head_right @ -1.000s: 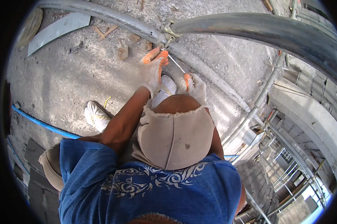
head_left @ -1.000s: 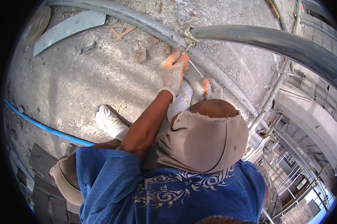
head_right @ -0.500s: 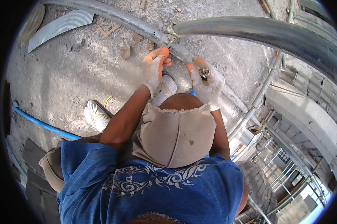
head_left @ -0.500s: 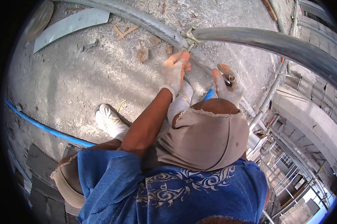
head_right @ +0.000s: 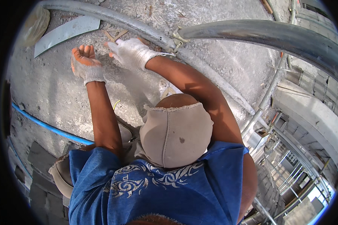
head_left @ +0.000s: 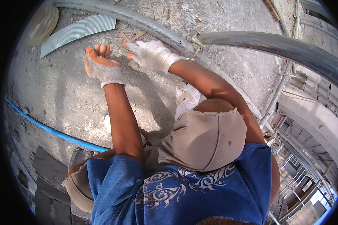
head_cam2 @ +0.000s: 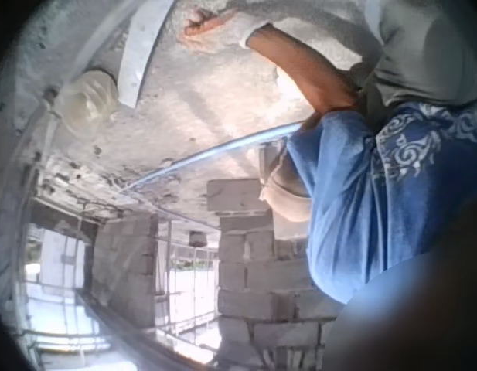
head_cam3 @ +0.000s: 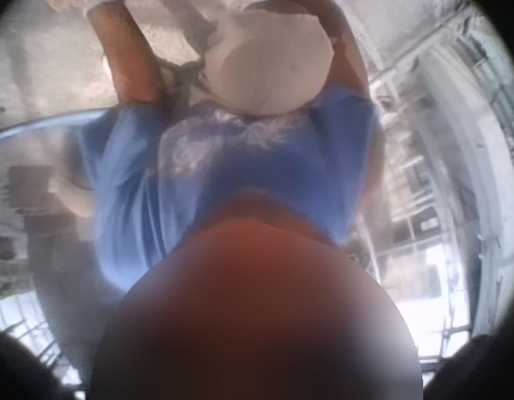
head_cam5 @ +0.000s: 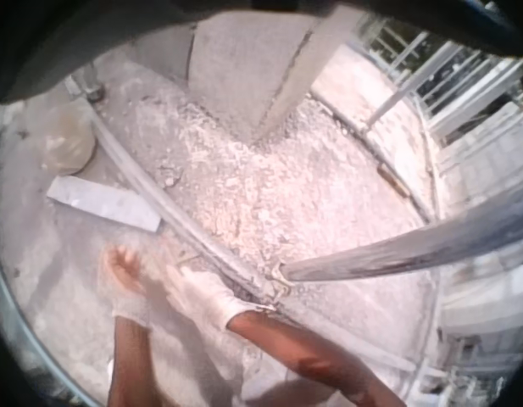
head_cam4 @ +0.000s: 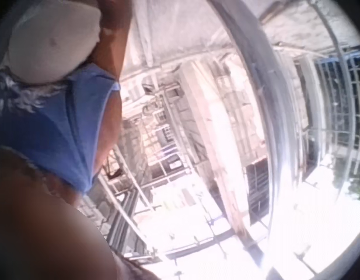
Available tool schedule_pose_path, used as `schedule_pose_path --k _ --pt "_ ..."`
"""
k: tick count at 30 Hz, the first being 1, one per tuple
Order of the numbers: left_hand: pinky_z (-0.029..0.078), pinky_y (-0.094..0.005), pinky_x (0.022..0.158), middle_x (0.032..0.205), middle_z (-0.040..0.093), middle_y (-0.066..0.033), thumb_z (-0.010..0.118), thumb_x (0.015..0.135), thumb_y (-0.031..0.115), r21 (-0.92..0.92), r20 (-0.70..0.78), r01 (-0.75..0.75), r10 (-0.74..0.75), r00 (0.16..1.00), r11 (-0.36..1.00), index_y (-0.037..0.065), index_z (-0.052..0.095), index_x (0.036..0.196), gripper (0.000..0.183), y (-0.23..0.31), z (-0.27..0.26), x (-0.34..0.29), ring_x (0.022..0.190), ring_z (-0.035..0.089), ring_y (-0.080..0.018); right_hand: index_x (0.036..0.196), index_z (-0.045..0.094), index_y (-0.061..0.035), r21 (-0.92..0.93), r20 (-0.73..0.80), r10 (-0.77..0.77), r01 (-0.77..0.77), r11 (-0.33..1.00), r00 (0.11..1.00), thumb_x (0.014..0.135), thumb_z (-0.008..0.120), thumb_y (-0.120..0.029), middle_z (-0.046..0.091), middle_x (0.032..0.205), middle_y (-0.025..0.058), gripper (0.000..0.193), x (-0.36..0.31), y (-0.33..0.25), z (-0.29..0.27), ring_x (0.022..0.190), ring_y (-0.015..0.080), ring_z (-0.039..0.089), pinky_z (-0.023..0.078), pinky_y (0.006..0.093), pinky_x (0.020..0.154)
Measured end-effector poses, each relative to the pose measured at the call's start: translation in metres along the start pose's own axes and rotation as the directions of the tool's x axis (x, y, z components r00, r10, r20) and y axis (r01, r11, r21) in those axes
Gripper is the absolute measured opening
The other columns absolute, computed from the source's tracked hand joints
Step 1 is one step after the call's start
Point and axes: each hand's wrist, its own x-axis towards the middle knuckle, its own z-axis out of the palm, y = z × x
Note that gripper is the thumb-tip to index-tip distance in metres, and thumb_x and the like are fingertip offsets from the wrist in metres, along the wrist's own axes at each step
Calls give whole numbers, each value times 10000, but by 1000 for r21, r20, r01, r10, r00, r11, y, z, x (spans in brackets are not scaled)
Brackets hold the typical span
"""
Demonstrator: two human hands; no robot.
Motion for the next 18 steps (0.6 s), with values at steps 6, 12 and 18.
schedule_pose_path --k 6,12,18 --pt "621 -339 692 808 633 -112 667 929 109 -67 126 -261 268 955 963 -7 520 879 194 58 21 33 670 640 -193 1366 504 -17 -172 -44 -44 36 984 998 900 590 -135 686 959 167 489 -37 -6 26 793 368 727 568 518 663" --pt "660 -380 733 952 719 -187 763 930 181 38 433 -182 148 889 983 -44 641 1174 354 33 54 -14 737 728 -227 1333 576 -101 -9 136 -41 42 999 990 973 635 -251 679 859 115 395 -39 -10 -9 823 287 739 572 434 704" --pt "657 -360 708 1076 710 -204 787 930 292 218 653 9 -153 741 976 -15 612 1277 496 8 56 -39 731 724 -206 1240 700 -182 321 -4 -192 184 929 981 960 685 -294 674 853 100 302 -82 -25 -60 770 308 692 536 435 689"
